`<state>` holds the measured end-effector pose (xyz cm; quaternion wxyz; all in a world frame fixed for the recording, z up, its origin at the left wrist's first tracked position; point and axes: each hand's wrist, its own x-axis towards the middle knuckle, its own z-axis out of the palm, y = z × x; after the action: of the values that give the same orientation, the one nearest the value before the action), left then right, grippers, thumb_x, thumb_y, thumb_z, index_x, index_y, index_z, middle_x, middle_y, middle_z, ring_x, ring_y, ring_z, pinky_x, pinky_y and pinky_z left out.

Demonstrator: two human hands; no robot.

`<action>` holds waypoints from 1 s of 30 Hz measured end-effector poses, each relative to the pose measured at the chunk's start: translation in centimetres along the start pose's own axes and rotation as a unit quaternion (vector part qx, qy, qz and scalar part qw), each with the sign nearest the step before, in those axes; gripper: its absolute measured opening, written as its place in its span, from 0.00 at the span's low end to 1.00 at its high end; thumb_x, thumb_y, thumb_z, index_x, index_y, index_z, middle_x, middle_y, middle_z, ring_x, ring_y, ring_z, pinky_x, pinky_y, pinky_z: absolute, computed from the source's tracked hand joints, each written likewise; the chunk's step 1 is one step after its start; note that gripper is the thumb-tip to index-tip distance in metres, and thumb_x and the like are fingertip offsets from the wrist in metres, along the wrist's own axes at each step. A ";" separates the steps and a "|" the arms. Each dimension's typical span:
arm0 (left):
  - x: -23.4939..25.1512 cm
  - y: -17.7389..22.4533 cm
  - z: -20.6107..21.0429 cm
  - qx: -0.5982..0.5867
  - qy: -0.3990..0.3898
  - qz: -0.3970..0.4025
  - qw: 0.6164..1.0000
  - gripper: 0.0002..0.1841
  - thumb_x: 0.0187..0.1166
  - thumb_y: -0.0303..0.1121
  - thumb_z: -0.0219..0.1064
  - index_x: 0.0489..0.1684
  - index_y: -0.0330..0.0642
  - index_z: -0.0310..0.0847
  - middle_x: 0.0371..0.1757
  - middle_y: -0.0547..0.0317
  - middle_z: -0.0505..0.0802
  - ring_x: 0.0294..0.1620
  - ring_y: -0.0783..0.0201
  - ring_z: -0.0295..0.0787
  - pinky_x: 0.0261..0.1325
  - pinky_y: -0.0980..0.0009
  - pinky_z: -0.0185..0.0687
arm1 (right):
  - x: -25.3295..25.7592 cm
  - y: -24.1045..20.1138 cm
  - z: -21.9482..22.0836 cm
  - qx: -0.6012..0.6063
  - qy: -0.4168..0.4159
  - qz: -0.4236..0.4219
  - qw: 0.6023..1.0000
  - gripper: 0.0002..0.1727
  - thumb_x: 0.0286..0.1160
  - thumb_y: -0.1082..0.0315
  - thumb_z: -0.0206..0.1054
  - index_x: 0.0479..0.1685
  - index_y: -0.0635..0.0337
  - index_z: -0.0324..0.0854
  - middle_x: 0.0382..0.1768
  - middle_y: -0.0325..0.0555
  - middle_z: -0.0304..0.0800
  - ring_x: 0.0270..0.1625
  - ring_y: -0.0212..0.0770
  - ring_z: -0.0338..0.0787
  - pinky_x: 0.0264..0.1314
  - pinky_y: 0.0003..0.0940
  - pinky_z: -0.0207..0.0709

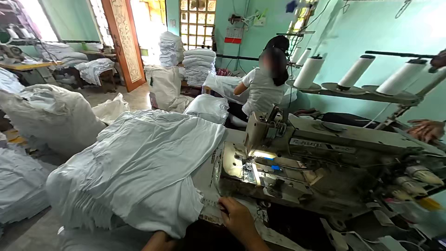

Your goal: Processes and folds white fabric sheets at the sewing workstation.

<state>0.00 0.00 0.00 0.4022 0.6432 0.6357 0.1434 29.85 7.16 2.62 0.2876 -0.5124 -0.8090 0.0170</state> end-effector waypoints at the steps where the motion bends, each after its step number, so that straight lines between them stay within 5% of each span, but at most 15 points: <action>1: -0.4 0.4 -0.7 0.008 -0.020 0.063 0.998 0.18 0.79 0.45 0.71 0.48 0.38 0.93 0.46 0.45 0.97 0.53 0.48 0.95 0.65 0.42 0.84 | 0.0 -0.1 -0.1 0.011 -0.013 0.009 1.000 0.12 0.63 0.66 0.73 0.47 0.51 0.92 0.37 0.44 0.93 0.38 0.44 0.95 0.37 0.46 0.89; 4: -1.0 3.0 -3.4 0.012 -0.124 0.258 0.958 0.13 0.84 0.39 0.68 0.52 0.41 0.92 0.47 0.53 0.97 0.50 0.60 0.94 0.62 0.53 0.87 | -0.1 -0.1 -0.2 0.014 -0.008 0.013 1.000 0.12 0.63 0.67 0.73 0.47 0.52 0.92 0.37 0.45 0.93 0.39 0.46 0.95 0.38 0.48 0.89; 6: -1.0 4.6 -4.4 -0.002 -0.056 0.308 0.950 0.11 0.84 0.38 0.68 0.51 0.42 0.91 0.45 0.56 0.96 0.46 0.65 0.94 0.57 0.60 0.90 | -0.1 0.0 -0.2 0.011 0.000 0.012 1.000 0.13 0.62 0.67 0.73 0.47 0.52 0.92 0.37 0.45 0.93 0.38 0.45 0.95 0.37 0.47 0.89; 9: 1.0 6.1 -4.9 0.060 0.173 0.245 0.952 0.14 0.81 0.43 0.70 0.49 0.41 0.89 0.44 0.53 0.93 0.40 0.61 0.93 0.46 0.61 0.92 | 0.1 0.2 -0.1 0.006 0.001 0.017 1.000 0.13 0.62 0.66 0.73 0.47 0.51 0.92 0.37 0.43 0.93 0.38 0.44 0.95 0.38 0.45 0.89; 12: 3.6 6.4 -4.1 0.149 0.269 0.135 0.942 0.28 0.73 0.58 0.73 0.47 0.37 0.87 0.45 0.46 0.91 0.40 0.50 0.93 0.44 0.50 0.90 | -0.2 0.1 0.1 0.006 0.001 0.019 1.000 0.13 0.61 0.66 0.73 0.46 0.50 0.92 0.36 0.42 0.93 0.38 0.43 0.94 0.37 0.44 0.89; 16: 5.6 6.7 -3.6 0.223 0.270 0.116 0.929 0.15 0.79 0.43 0.69 0.41 0.38 0.88 0.41 0.45 0.92 0.39 0.47 0.94 0.39 0.49 0.90 | -0.2 0.1 -0.1 0.004 -0.006 0.021 1.000 0.12 0.63 0.66 0.73 0.46 0.50 0.93 0.37 0.43 0.93 0.38 0.43 0.94 0.37 0.42 0.89; 20: 5.9 6.5 -4.7 0.203 0.215 0.109 0.949 0.13 0.84 0.40 0.66 0.43 0.38 0.87 0.42 0.46 0.92 0.42 0.47 0.94 0.44 0.47 0.90 | -0.3 0.1 0.1 0.003 -0.009 0.018 1.000 0.13 0.62 0.66 0.73 0.47 0.50 0.93 0.36 0.43 0.93 0.37 0.42 0.94 0.35 0.42 0.89; 23: 5.9 4.7 -5.4 0.108 0.229 0.162 0.954 0.12 0.83 0.38 0.66 0.42 0.37 0.86 0.35 0.49 0.91 0.38 0.52 0.92 0.45 0.50 0.89 | -0.5 0.1 0.0 0.010 -0.010 0.017 1.000 0.13 0.61 0.66 0.73 0.46 0.50 0.93 0.35 0.43 0.92 0.36 0.43 0.94 0.35 0.41 0.89; 26: 5.9 3.1 -6.8 -0.112 0.229 0.195 0.947 0.11 0.83 0.37 0.63 0.42 0.38 0.85 0.28 0.61 0.87 0.27 0.69 0.82 0.34 0.69 0.82 | -0.4 -0.1 -0.2 0.020 -0.012 0.015 1.000 0.12 0.62 0.67 0.73 0.46 0.52 0.93 0.35 0.44 0.92 0.35 0.44 0.94 0.34 0.43 0.88; 30: 3.1 6.0 -8.8 -0.401 0.181 0.225 0.870 0.04 0.82 0.37 0.66 0.41 0.50 0.84 0.25 0.72 0.84 0.14 0.80 0.72 0.16 0.84 0.70 | -0.4 -0.4 -0.7 0.042 -0.021 0.025 0.999 0.14 0.61 0.68 0.75 0.48 0.53 0.93 0.35 0.47 0.93 0.36 0.48 0.94 0.35 0.47 0.88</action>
<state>-1.46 6.64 8.75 0.4606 0.5150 0.4233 0.5860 29.99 6.48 3.16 0.2912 -0.5196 -0.8003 0.0692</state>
